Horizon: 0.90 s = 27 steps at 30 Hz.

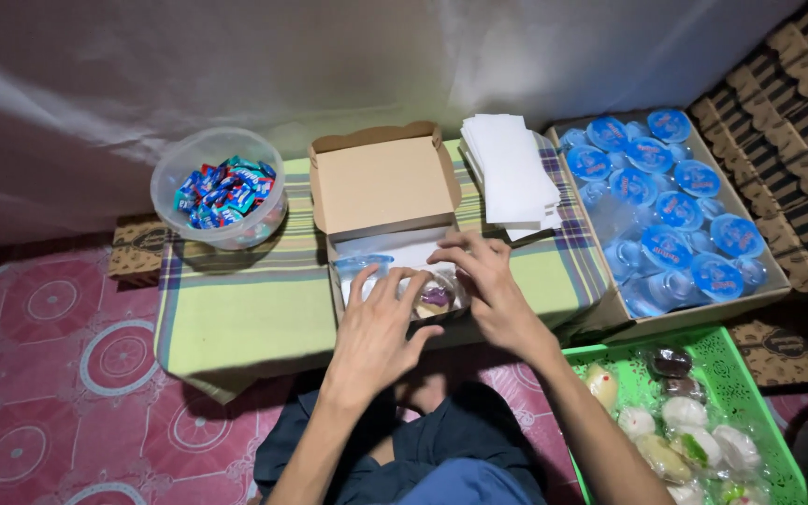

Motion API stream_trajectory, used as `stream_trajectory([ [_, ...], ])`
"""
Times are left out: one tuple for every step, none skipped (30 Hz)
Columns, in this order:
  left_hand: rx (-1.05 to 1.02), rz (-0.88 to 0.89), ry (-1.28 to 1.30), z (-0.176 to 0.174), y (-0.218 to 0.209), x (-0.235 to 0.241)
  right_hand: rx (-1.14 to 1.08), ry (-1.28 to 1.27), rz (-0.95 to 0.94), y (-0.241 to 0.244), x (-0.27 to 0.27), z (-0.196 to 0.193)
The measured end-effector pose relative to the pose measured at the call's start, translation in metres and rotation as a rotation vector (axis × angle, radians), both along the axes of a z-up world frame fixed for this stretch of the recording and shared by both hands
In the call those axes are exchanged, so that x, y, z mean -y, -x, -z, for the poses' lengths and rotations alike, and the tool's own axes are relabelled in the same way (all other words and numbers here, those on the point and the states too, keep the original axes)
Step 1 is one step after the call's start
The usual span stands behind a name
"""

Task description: The person assembles a cardboard box and lines it with white paper. They then place a small plastic container, a wrapped snack, and a small plastic bag into the box. The person closes the box and sets it aside, repeating the process with a second box.

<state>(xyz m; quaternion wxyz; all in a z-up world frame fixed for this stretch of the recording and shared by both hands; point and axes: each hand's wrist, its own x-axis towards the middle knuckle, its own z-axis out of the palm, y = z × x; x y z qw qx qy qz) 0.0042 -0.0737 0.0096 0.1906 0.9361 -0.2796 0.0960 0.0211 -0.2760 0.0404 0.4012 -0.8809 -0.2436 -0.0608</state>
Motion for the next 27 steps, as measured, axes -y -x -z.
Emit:
stream_trajectory([
  [0.038, -0.003, -0.031, 0.002, -0.001, -0.002, 0.097, -0.06, 0.021, 0.002, -0.001, 0.002],
  [0.037, 0.001, -0.032, 0.003, -0.002, -0.002, 0.096, -0.06, 0.025, 0.0, 0.007, 0.008],
  [0.051, -0.008, -0.021, 0.005, -0.001, -0.002, 0.152, -0.126, 0.061, 0.0, 0.014, 0.015],
  [0.065, -0.018, -0.01, 0.006, -0.001, -0.001, 0.209, -0.191, 0.097, 0.0, 0.022, 0.022],
  [0.061, -0.004, -0.009, 0.004, 0.0, -0.002, 0.206, -0.188, 0.112, 0.005, 0.03, 0.022],
  [0.076, -0.011, -0.002, 0.002, 0.002, -0.002, 0.237, -0.2, 0.169, 0.01, 0.038, 0.022],
  [0.093, -0.006, 0.008, -0.001, 0.002, -0.001, 0.271, -0.209, 0.238, 0.016, 0.048, 0.021],
  [0.09, 0.019, 0.011, -0.002, 0.003, -0.002, 0.271, -0.203, 0.263, 0.019, 0.056, 0.024],
  [0.101, 0.009, -0.001, -0.002, 0.002, -0.001, 0.304, -0.235, 0.308, 0.024, 0.066, 0.028],
  [0.112, 0.0, -0.013, -0.002, 0.001, 0.0, 0.338, -0.266, 0.352, 0.028, 0.077, 0.031],
  [0.113, 0.044, -0.012, -0.006, 0.005, 0.0, 0.345, -0.261, 0.396, 0.035, 0.083, 0.032],
  [0.103, 0.016, 0.005, -0.01, 0.008, 0.001, 0.367, -0.264, 0.442, 0.042, 0.09, 0.032],
  [0.099, -0.002, 0.024, -0.015, 0.008, 0.005, 0.4, -0.264, 0.497, 0.049, 0.101, 0.03],
  [0.106, 0.053, 0.028, -0.014, 0.003, 0.007, 0.416, -0.255, 0.549, 0.054, 0.117, 0.033],
  [0.137, 0.019, -0.059, -0.01, 0.003, 0.006, 0.464, -0.24, 0.586, 0.06, 0.131, 0.038],
  [0.17, -0.015, -0.145, -0.005, 0.002, 0.004, 0.512, -0.223, 0.622, 0.066, 0.143, 0.043],
  [0.169, 0.017, -0.143, 0.0, 0.002, 0.003, 0.512, -0.216, 0.654, 0.074, 0.16, 0.049],
  [0.107, -0.021, -0.175, 0.005, 0.0, 0.002, 0.513, -0.189, 0.731, 0.083, 0.177, 0.055],
  [0.051, -0.07, -0.206, 0.009, -0.002, 0.002, 0.517, -0.165, 0.799, 0.088, 0.194, 0.06],
  [0.056, -0.048, -0.205, 0.015, -0.003, 0.001, 0.523, -0.16, 0.82, 0.097, 0.221, 0.075],
  [0.069, -0.078, -0.252, 0.019, -0.005, -0.002, 0.512, -0.073, 0.92, 0.106, 0.246, 0.092],
  [0.083, -0.109, -0.298, 0.024, -0.007, -0.005, 0.498, 0.015, 1.018, 0.116, 0.27, 0.108],
  [0.087, -0.098, -0.303, 0.027, -0.006, -0.005, 0.497, 0.012, 1.031, 0.129, 0.284, 0.111],
  [0.048, -0.117, -0.287, 0.03, -0.005, -0.006, 0.325, -0.001, 1.215, 0.142, 0.298, 0.114],
  [0.014, -0.14, -0.27, 0.032, -0.006, -0.006, 0.148, -0.019, 1.387, 0.151, 0.313, 0.116],
  [0.023, -0.133, -0.274, 0.035, -0.01, -0.009, 0.152, -0.028, 1.396, 0.163, 0.332, 0.123],
  [0.011, -0.144, -0.33, 0.039, -0.014, -0.01, 0.113, -0.048, 1.484, 0.177, 0.353, 0.13],
])
